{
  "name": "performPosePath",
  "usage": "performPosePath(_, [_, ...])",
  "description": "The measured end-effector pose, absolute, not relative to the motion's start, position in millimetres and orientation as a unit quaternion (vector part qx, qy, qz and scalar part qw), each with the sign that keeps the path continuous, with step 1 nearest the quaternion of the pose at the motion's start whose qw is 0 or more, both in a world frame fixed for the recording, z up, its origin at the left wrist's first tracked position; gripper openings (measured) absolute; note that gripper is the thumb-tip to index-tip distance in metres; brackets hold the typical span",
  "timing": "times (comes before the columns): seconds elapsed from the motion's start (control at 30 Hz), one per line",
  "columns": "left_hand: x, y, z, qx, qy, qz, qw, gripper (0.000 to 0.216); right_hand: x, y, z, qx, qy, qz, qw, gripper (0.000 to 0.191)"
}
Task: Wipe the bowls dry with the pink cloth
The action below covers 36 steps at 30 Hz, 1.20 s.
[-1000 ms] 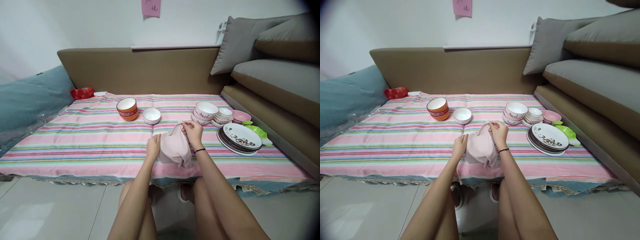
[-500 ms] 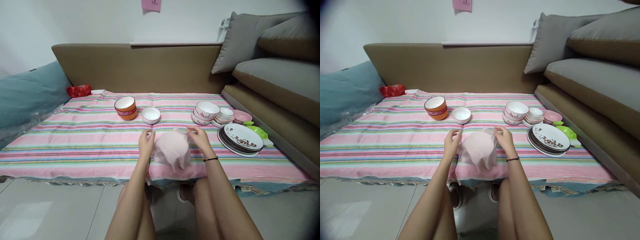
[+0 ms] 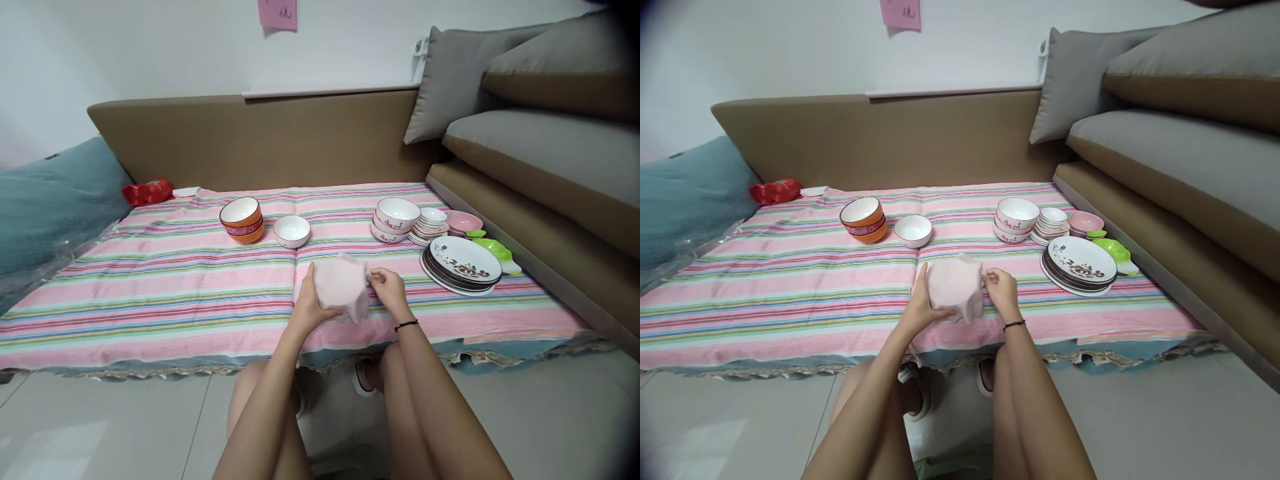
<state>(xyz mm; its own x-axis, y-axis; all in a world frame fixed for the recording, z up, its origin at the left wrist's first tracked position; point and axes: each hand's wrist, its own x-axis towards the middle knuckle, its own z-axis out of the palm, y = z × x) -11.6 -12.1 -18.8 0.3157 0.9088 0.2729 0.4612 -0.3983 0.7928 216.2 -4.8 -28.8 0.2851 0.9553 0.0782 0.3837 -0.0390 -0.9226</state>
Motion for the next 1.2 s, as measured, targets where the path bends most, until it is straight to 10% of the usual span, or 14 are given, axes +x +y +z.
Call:
performPosePath(0.37, [-31.2,-12.4,-32.2,0.715,0.456,0.364,0.385,0.135,225.6,-12.3,-15.1,-0.657,-0.524,0.007,0.541,0.033])
performPosePath(0.6, [-42.5,-12.7,-17.5,0.732,0.424,0.367,0.387,0.139,181.0,-14.9,8.4,-0.479,-0.642,0.19,0.567,0.037])
performPosePath(0.87, [-29.1,12.2,-0.9,0.753,0.396,0.353,0.389,0.137,200.1,-15.7,-6.2,-0.456,-0.657,0.425,0.424,0.138])
performPosePath(1.2, [-22.3,16.4,-20.3,0.73,0.391,0.379,0.413,0.146,188.9,-10.3,-36.6,-0.446,-0.638,0.439,0.449,0.155])
